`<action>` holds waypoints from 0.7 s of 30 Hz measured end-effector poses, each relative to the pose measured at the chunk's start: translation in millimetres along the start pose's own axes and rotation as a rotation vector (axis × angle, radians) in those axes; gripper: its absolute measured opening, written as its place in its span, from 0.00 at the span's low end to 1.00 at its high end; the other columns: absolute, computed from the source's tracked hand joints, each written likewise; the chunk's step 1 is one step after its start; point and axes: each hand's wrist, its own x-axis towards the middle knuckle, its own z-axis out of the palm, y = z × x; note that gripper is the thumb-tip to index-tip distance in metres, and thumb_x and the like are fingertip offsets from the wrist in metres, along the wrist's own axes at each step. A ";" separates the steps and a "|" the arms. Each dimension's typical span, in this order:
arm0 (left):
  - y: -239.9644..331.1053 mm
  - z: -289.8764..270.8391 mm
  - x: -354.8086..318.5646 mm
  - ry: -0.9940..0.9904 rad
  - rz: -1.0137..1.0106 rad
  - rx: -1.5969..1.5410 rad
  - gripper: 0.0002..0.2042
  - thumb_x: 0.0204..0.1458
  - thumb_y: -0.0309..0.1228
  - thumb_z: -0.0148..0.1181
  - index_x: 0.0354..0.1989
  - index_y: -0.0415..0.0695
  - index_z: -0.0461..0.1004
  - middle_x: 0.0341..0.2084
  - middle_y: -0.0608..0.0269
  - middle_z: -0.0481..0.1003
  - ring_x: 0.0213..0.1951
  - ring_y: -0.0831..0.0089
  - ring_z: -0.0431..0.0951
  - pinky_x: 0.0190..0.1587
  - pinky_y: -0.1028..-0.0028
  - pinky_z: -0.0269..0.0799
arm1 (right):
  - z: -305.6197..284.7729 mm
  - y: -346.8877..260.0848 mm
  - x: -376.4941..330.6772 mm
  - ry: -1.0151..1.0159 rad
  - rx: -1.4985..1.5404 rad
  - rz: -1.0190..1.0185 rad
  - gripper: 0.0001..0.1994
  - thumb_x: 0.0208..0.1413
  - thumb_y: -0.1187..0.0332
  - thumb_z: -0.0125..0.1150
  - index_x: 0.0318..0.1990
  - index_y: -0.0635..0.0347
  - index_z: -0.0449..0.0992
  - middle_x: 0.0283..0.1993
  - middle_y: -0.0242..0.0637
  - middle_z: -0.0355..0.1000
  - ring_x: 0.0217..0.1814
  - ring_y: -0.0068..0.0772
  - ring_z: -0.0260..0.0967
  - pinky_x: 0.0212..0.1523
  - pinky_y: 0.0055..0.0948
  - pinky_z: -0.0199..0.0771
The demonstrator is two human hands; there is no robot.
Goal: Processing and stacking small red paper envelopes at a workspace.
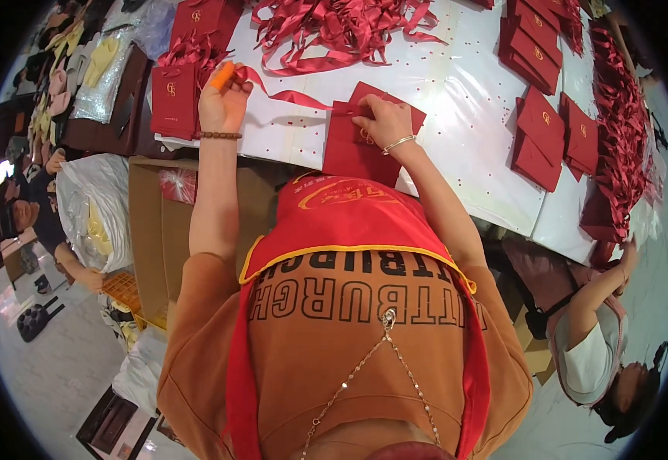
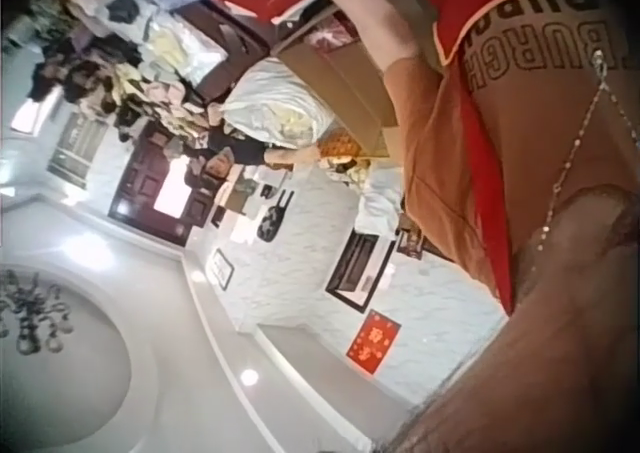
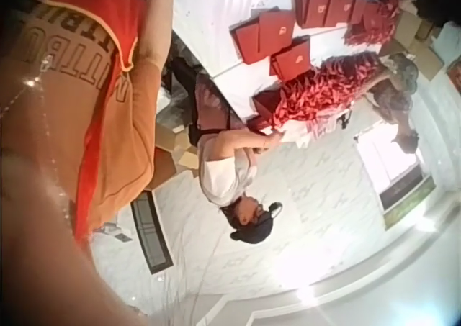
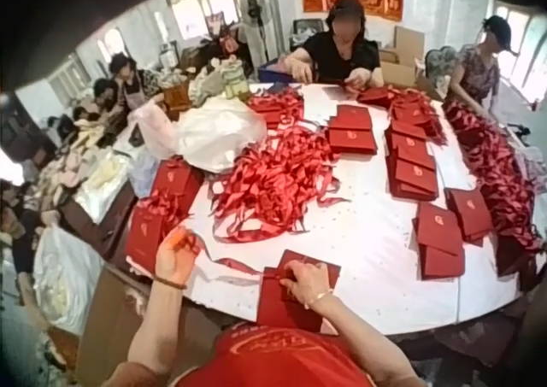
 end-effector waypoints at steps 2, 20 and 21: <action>0.9 -2.3 -2.5 0.076 0.055 0.044 0.02 0.49 0.23 0.51 0.30 0.41 0.69 0.31 0.56 0.72 0.30 0.74 0.69 0.29 0.77 0.63 | 2.0 5.5 0.3 0.021 0.001 0.007 0.14 0.41 0.59 0.61 0.36 0.51 0.70 0.28 0.33 0.72 0.34 0.33 0.69 0.38 0.36 0.54; -6.1 24.0 -37.7 0.026 0.356 1.139 0.12 0.45 0.20 0.55 0.40 0.38 0.72 0.29 0.62 0.74 0.33 0.75 0.74 0.37 0.80 0.68 | 4.6 10.9 3.1 -0.035 0.020 0.041 0.15 0.41 0.59 0.61 0.36 0.53 0.70 0.30 0.34 0.73 0.36 0.35 0.69 0.39 0.37 0.55; -9.9 25.6 -40.8 -0.083 0.331 1.236 0.11 0.45 0.21 0.56 0.40 0.39 0.73 0.29 0.63 0.75 0.32 0.78 0.73 0.36 0.81 0.67 | 3.9 10.9 3.8 -0.032 0.020 0.045 0.15 0.41 0.59 0.61 0.36 0.53 0.70 0.30 0.34 0.73 0.36 0.35 0.69 0.39 0.37 0.55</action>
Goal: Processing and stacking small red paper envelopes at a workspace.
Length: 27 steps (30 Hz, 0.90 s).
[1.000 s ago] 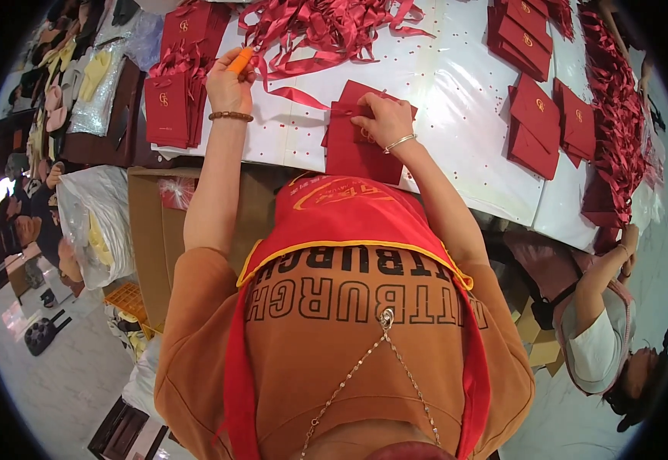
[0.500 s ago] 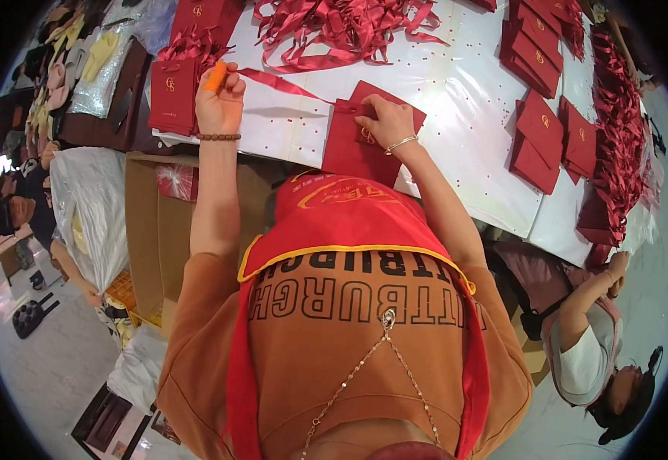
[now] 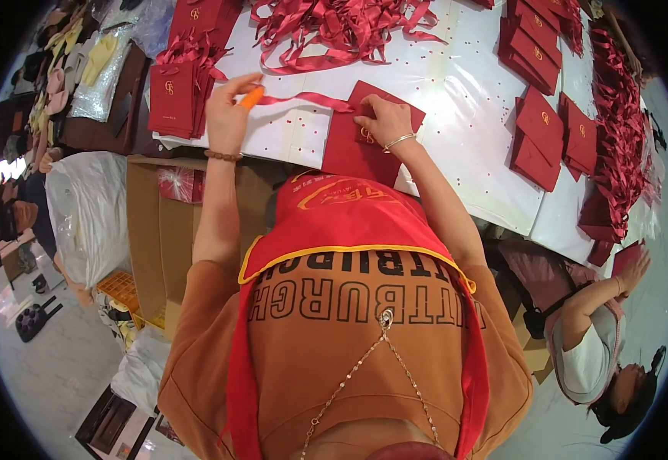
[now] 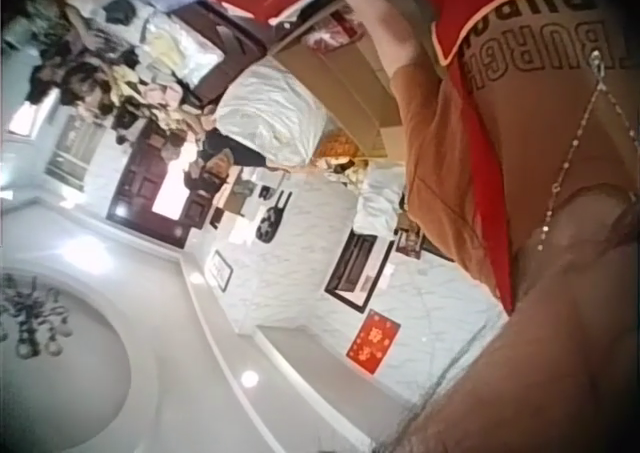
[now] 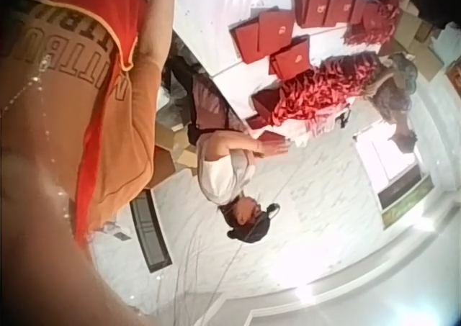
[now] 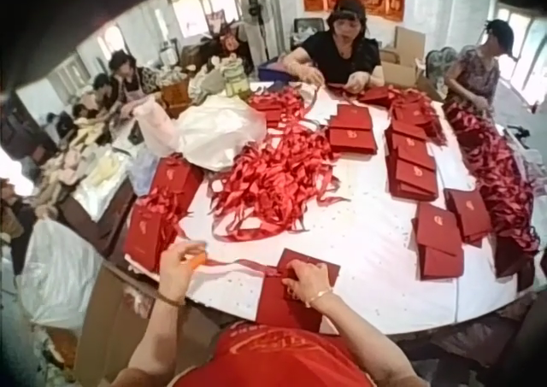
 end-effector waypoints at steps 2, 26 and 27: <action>8.2 15.4 -6.9 -0.213 0.017 -0.007 0.11 0.45 0.23 0.56 0.39 0.40 0.73 0.28 0.65 0.75 0.31 0.81 0.72 0.35 0.81 0.66 | -0.7 -3.8 0.3 -0.011 -0.074 -0.005 0.16 0.41 0.58 0.62 0.38 0.52 0.71 0.32 0.35 0.73 0.36 0.34 0.70 0.39 0.35 0.58; -4.3 154.6 -23.2 -0.423 0.383 0.478 0.04 0.43 0.26 0.52 0.27 0.41 0.71 0.22 0.54 0.73 0.27 0.57 0.74 0.29 0.63 0.68 | -34.0 34.0 -33.3 0.018 0.323 0.215 0.17 0.40 0.66 0.64 0.40 0.60 0.72 0.32 0.46 0.72 0.33 0.41 0.70 0.35 0.31 0.68; -6.7 159.3 -25.2 -0.420 0.332 0.420 0.04 0.43 0.26 0.52 0.27 0.41 0.71 0.22 0.53 0.73 0.26 0.57 0.74 0.29 0.63 0.68 | -34.0 34.6 -33.8 0.033 0.342 0.204 0.17 0.39 0.66 0.64 0.40 0.60 0.72 0.32 0.46 0.72 0.32 0.40 0.70 0.35 0.31 0.68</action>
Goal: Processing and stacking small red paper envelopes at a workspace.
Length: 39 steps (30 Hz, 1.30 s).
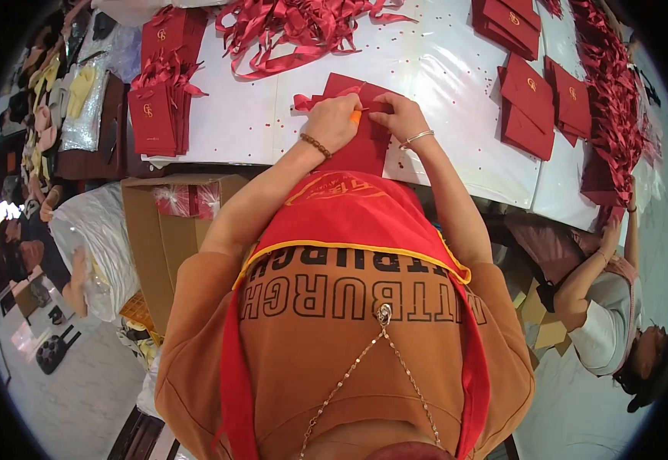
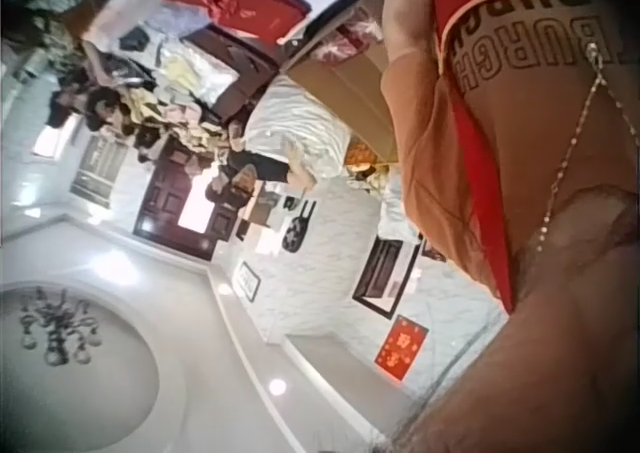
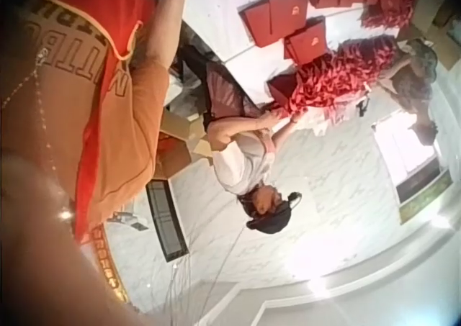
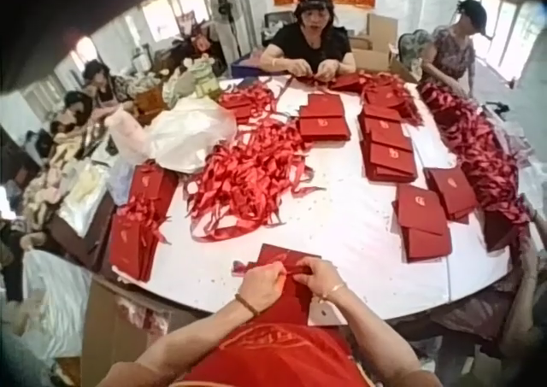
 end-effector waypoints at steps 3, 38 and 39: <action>0.4 7.7 -0.7 0.020 -0.033 -0.035 0.04 0.43 0.25 0.52 0.28 0.40 0.70 0.22 0.53 0.73 0.25 0.59 0.75 0.27 0.65 0.68 | -2.5 0.9 -3.0 -0.023 0.053 0.048 0.18 0.39 0.67 0.64 0.41 0.59 0.72 0.32 0.45 0.72 0.32 0.38 0.70 0.35 0.30 0.69; -15.0 10.6 -8.2 0.141 0.245 0.165 0.04 0.43 0.22 0.53 0.29 0.39 0.68 0.25 0.54 0.70 0.29 0.59 0.72 0.31 0.67 0.68 | 3.3 6.1 -7.1 0.025 0.075 0.050 0.17 0.41 0.67 0.63 0.41 0.61 0.72 0.33 0.42 0.72 0.34 0.33 0.69 0.36 0.27 0.68; -11.8 10.2 -7.4 0.079 0.127 0.001 0.04 0.43 0.22 0.53 0.29 0.39 0.68 0.24 0.55 0.71 0.26 0.62 0.73 0.28 0.70 0.68 | 3.7 7.9 -7.1 0.025 0.073 0.045 0.17 0.42 0.68 0.63 0.42 0.63 0.72 0.32 0.40 0.72 0.32 0.27 0.68 0.35 0.24 0.67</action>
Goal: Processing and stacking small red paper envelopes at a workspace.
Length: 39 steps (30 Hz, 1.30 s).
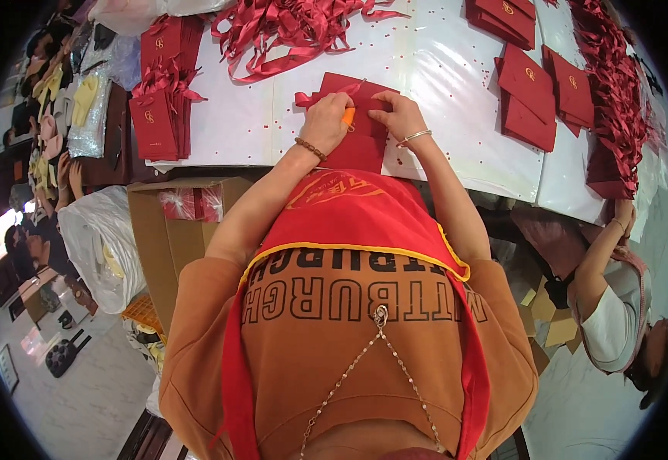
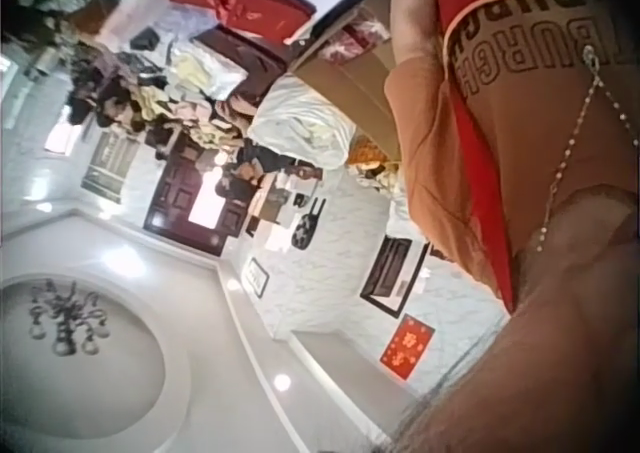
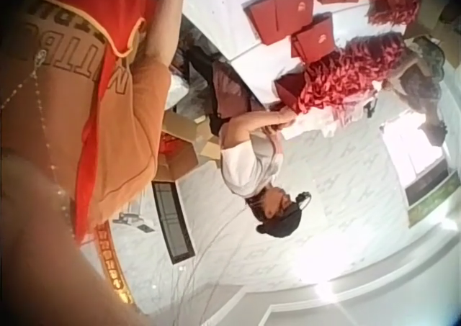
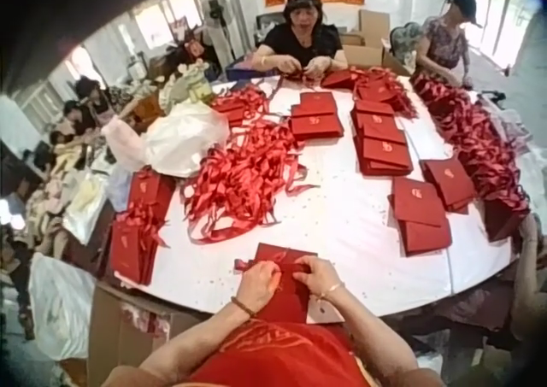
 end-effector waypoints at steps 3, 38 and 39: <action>6.4 2.7 3.1 -0.069 -0.177 -0.200 0.04 0.44 0.23 0.53 0.29 0.38 0.69 0.21 0.56 0.73 0.22 0.68 0.74 0.24 0.74 0.68 | 1.1 0.0 -1.3 0.032 0.027 -0.029 0.17 0.40 0.67 0.62 0.40 0.59 0.73 0.35 0.44 0.72 0.36 0.39 0.70 0.38 0.30 0.69; 18.8 9.8 10.8 0.019 -0.111 0.074 0.05 0.38 0.25 0.55 0.25 0.40 0.72 0.17 0.54 0.73 0.19 0.61 0.74 0.23 0.67 0.69 | 12.7 -4.2 -16.9 0.179 0.029 -0.234 0.09 0.45 0.71 0.55 0.37 0.58 0.72 0.36 0.39 0.71 0.37 0.40 0.69 0.38 0.31 0.68; 21.1 9.8 12.6 0.019 -0.110 0.075 0.05 0.38 0.25 0.55 0.25 0.40 0.72 0.17 0.54 0.73 0.19 0.61 0.74 0.23 0.67 0.69 | 11.2 -3.4 -17.3 0.163 0.041 -0.208 0.10 0.45 0.71 0.55 0.37 0.58 0.72 0.37 0.40 0.71 0.37 0.40 0.69 0.38 0.31 0.68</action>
